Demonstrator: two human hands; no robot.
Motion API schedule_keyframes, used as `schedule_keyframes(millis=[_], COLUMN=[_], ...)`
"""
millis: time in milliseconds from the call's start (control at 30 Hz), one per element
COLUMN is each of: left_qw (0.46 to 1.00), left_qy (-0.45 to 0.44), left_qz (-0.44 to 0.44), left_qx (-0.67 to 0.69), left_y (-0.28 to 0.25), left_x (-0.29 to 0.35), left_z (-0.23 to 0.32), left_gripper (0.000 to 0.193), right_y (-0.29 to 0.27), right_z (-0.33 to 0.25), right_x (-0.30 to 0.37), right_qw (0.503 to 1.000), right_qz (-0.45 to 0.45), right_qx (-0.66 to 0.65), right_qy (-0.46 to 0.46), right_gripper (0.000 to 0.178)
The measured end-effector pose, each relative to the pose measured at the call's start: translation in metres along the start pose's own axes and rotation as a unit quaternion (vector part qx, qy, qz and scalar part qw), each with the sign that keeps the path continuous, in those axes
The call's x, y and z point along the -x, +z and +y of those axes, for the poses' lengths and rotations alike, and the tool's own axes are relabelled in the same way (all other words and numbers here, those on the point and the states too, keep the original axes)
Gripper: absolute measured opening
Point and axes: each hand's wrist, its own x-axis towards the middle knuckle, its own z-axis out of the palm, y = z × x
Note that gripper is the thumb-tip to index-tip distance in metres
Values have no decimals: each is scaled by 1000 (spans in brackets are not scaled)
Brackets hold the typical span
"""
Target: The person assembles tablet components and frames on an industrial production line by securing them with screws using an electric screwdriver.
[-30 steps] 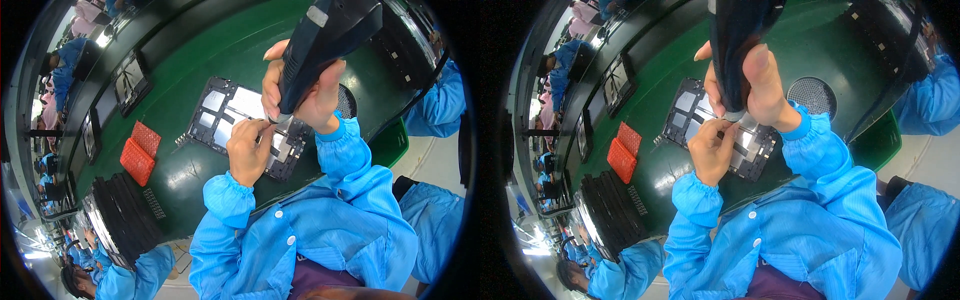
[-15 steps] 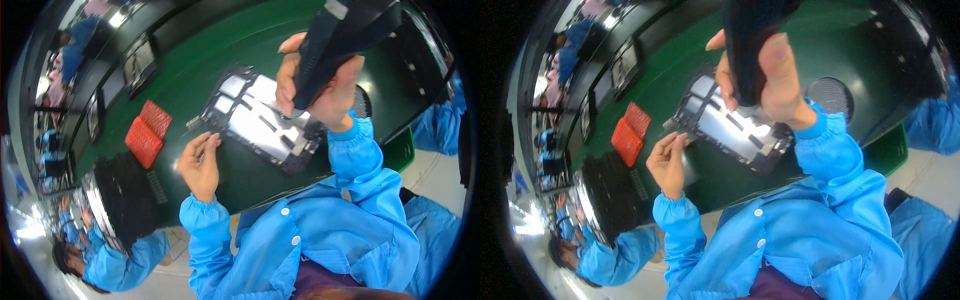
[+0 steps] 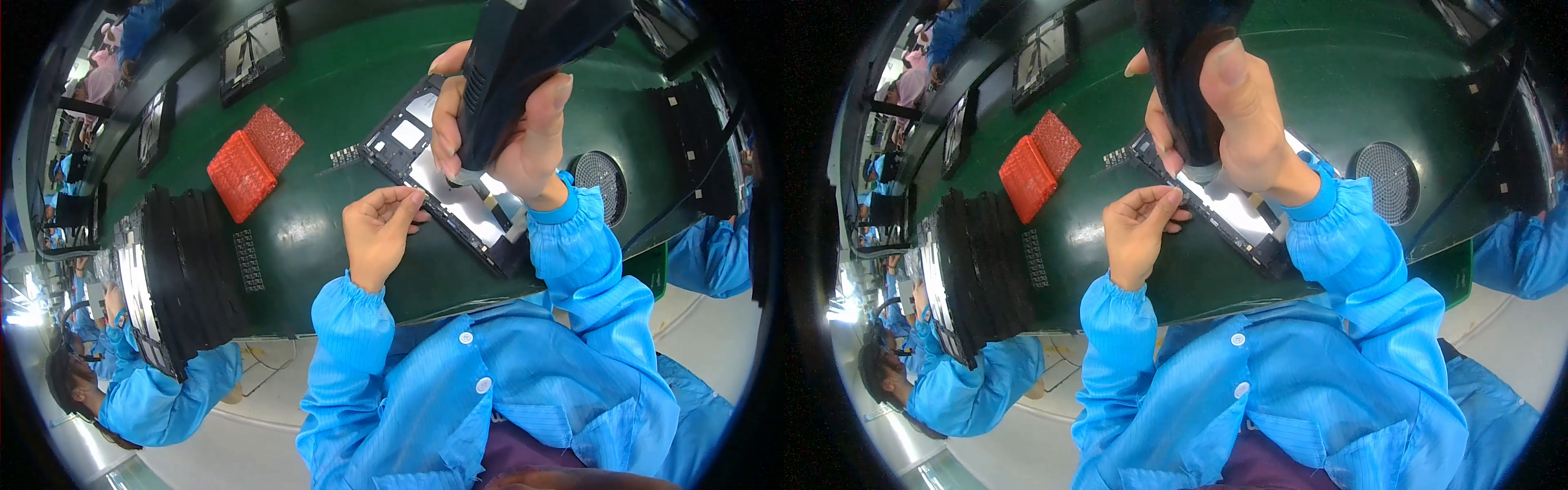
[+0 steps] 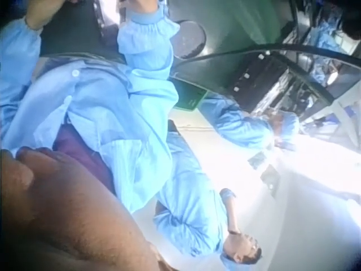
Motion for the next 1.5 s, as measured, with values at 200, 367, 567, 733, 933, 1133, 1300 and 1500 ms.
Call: schedule_keyframes(millis=[200, 367, 567, 733, 933, 1133, 1300, 1500], left_qw=[998, 998, 999, 997, 997, 997, 998, 983], left_qy=[22, 33, -5, -56, -56, -63, -52, 93], left_qz=[24, 25, 17, -24, -23, -24, -22, -1], left_qx=[-50, -49, -43, -41, -41, -30, -21, -160], left_y=[0, 1, 0, -6, -6, -4, -5, -33], left_x=[-11, -14, -17, -25, -26, -26, -26, -41], left_z=[-8, -10, -6, 0, 1, 2, -2, -4], left_gripper=[17, 17, 22, 24, 25, 25, 24, 18], right_y=[6, 17, 23, 27, 25, 25, 27, 31], right_z=[6, 17, 29, 40, 43, 45, 50, 50], right_x=[-2, -4, -1, -2, -4, -1, 3, 17], right_qw=[1000, 999, 999, 999, 1000, 999, 997, 989], right_qz=[-8, -2, -4, 3, -7, -4, -19, -42], right_qx=[-8, -27, -39, -39, -28, -35, -75, -93], right_qy=[9, 32, 30, 16, 4, 4, 11, 107], right_gripper=[93, 96, 94, 92, 90, 89, 77, 97])
